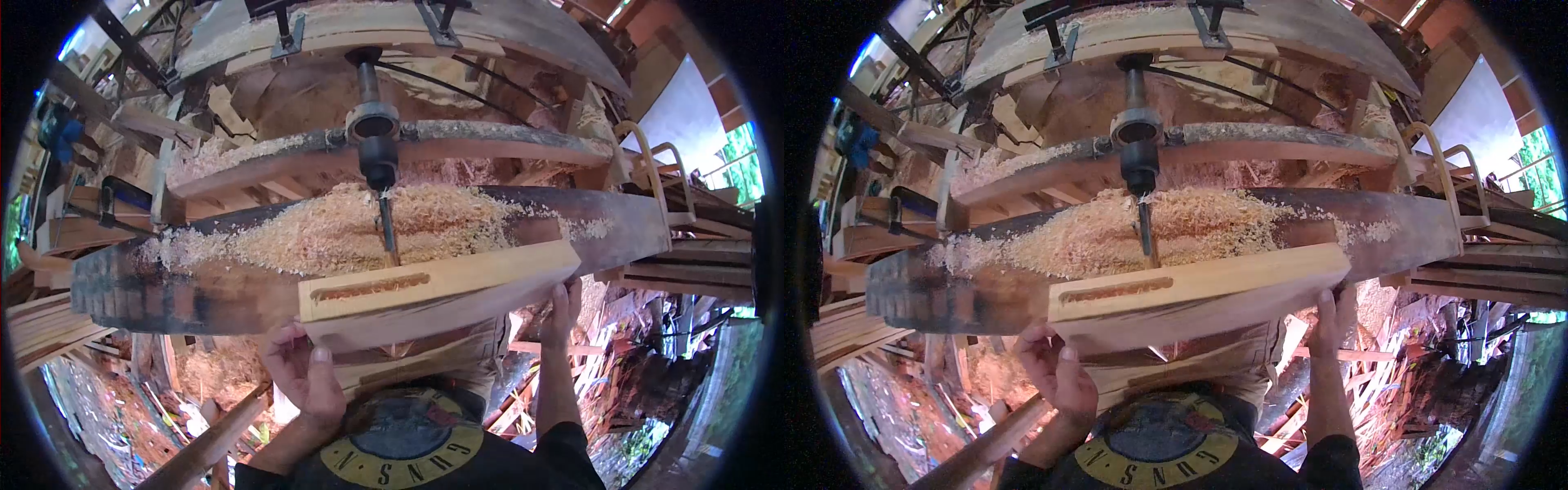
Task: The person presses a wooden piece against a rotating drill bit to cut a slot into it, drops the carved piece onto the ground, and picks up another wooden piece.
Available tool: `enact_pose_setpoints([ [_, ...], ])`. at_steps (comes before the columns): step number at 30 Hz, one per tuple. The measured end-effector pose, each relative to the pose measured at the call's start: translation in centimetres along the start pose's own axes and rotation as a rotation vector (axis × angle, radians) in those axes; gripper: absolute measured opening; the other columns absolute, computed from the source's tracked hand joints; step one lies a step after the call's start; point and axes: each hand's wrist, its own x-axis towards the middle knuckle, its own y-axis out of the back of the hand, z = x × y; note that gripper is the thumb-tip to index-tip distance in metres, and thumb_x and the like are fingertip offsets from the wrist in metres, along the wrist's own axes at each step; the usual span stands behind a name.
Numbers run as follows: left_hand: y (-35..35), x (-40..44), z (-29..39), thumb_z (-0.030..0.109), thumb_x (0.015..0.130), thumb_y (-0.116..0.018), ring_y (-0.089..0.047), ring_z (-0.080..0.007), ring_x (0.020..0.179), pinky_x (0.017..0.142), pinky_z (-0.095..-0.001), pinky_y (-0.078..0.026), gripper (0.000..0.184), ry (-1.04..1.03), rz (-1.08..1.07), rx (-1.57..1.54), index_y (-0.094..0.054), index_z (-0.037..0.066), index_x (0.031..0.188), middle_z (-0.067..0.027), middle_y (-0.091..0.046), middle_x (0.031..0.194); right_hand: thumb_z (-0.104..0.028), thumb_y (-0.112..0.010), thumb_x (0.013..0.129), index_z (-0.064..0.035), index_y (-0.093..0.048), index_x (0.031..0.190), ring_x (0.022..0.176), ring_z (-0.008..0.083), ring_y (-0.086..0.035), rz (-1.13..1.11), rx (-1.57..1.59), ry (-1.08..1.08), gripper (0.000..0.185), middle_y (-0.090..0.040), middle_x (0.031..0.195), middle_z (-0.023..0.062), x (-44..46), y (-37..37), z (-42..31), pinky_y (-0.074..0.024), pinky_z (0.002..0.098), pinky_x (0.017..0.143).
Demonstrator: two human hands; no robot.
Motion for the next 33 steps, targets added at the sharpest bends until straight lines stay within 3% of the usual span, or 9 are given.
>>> enact_pose_setpoints([
  [2, 0.0, 0.0, 0.1, 0.003, 0.086, -0.060, -0.050, -0.0191, 0.113, 0.104, -0.0357, -0.039, 0.046, 0.039, 0.031, 0.000, -0.046, 0.003, 0.130, -0.0102, -0.049, 0.126, -0.017, -0.058, 0.097, 0.0065, -0.049, 0.134, 0.117, 0.0243, -0.055, 0.012, 0.099, 0.080, 0.044, -0.058, 0.127, 0.0154, -0.1, -0.3, 0.4, -0.0405, 0.0386, 0.104],
  [5, 1.1, 0.0, -0.6, -0.001, 0.085, -0.057, -0.049, -0.0168, 0.112, 0.103, -0.0337, -0.040, 0.047, 0.075, 0.000, 0.037, -0.045, 0.004, 0.131, -0.0072, -0.049, 0.119, -0.014, -0.059, 0.096, 0.0062, -0.045, 0.138, 0.126, 0.0247, -0.053, 0.041, 0.312, -0.110, 0.049, -0.055, 0.134, 0.0161, -1.5, -0.8, 3.5, -0.0376, 0.0390, 0.110],
  [8, 2.4, -0.4, -1.4, -0.003, 0.086, -0.057, -0.048, -0.0148, 0.108, 0.099, -0.0318, -0.041, 0.047, 0.026, -0.066, 0.096, -0.045, 0.003, 0.130, -0.0056, -0.048, 0.116, -0.012, -0.065, 0.093, 0.0047, -0.045, 0.139, 0.126, 0.0232, -0.053, 0.029, 0.382, -0.036, 0.053, -0.056, 0.134, 0.0129, -2.1, -0.7, 3.7, -0.0373, 0.0385, 0.110],
  [11, 3.1, -1.0, -1.2, -0.002, 0.086, -0.061, -0.048, -0.0146, 0.106, 0.099, -0.0323, -0.040, 0.046, 0.009, -0.135, 0.164, -0.045, 0.002, 0.129, -0.0054, -0.049, 0.116, -0.006, -0.071, 0.090, 0.0021, -0.045, 0.140, 0.125, 0.0219, -0.054, 0.071, 0.562, -0.185, 0.057, -0.058, 0.133, 0.0099, -3.0, -0.4, 4.6, -0.0400, 0.0381, 0.109],
  [13, 3.3, -0.4, -1.3, 0.000, 0.087, -0.064, -0.048, -0.0145, 0.105, 0.099, -0.0328, -0.040, 0.046, -0.016, -0.168, 0.160, -0.045, 0.002, 0.129, -0.0057, -0.049, 0.117, -0.002, -0.072, 0.089, 0.0002, -0.045, 0.143, 0.126, 0.0218, -0.055, 0.043, 0.560, -0.166, 0.060, -0.057, 0.136, 0.0094, -3.2, -0.1, 5.3, -0.0422, 0.0381, 0.109],
  [22, 4.4, 2.4, -0.4, 0.016, 0.079, -0.080, -0.053, -0.0277, 0.121, 0.106, -0.0411, -0.043, 0.074, -0.127, -0.373, 0.503, -0.043, -0.002, 0.142, -0.0133, -0.054, 0.123, 0.005, -0.072, 0.087, -0.0033, -0.042, 0.152, 0.133, 0.0228, -0.054, -0.056, 0.484, -0.288, 0.072, -0.054, 0.149, 0.0119, -2.3, 0.2, 5.1, -0.0429, 0.0377, 0.112],
  [25, 4.5, 4.0, 0.8, 0.018, 0.073, -0.088, -0.057, -0.0337, 0.120, 0.102, -0.0430, -0.047, 0.079, -0.142, -0.509, 0.681, -0.050, -0.003, 0.139, -0.0210, -0.054, 0.131, 0.007, -0.072, 0.086, -0.0031, -0.043, 0.152, 0.134, 0.0224, -0.054, -0.063, 0.553, -0.360, 0.073, -0.054, 0.149, 0.0122, -1.9, 0.3, 4.9, -0.0423, 0.0382, 0.113],
  [29, 4.9, 4.2, 0.3, 0.022, 0.073, -0.089, -0.059, -0.0355, 0.115, 0.099, -0.0435, -0.049, 0.076, -0.161, -0.526, 0.708, -0.054, -0.002, 0.136, -0.0196, -0.059, 0.126, 0.006, -0.070, 0.088, -0.0016, -0.044, 0.151, 0.133, 0.0215, -0.055, -0.007, 0.728, -0.493, 0.068, -0.056, 0.146, 0.0124, -1.0, 0.2, 2.7, -0.0447, 0.0389, 0.111],
  [33, 5.5, 4.2, 0.7, 0.015, 0.073, -0.084, -0.061, -0.0358, 0.111, 0.097, -0.0438, -0.050, 0.065, -0.355, -0.531, 0.697, -0.057, -0.001, 0.130, -0.0191, -0.061, 0.122, 0.002, -0.065, 0.094, -0.0001, -0.047, 0.149, 0.130, 0.0216, -0.056, -0.034, 0.558, -0.308, 0.058, -0.056, 0.146, 0.0131, -2.2, 1.4, 6.5, -0.0461, 0.0393, 0.110],
])
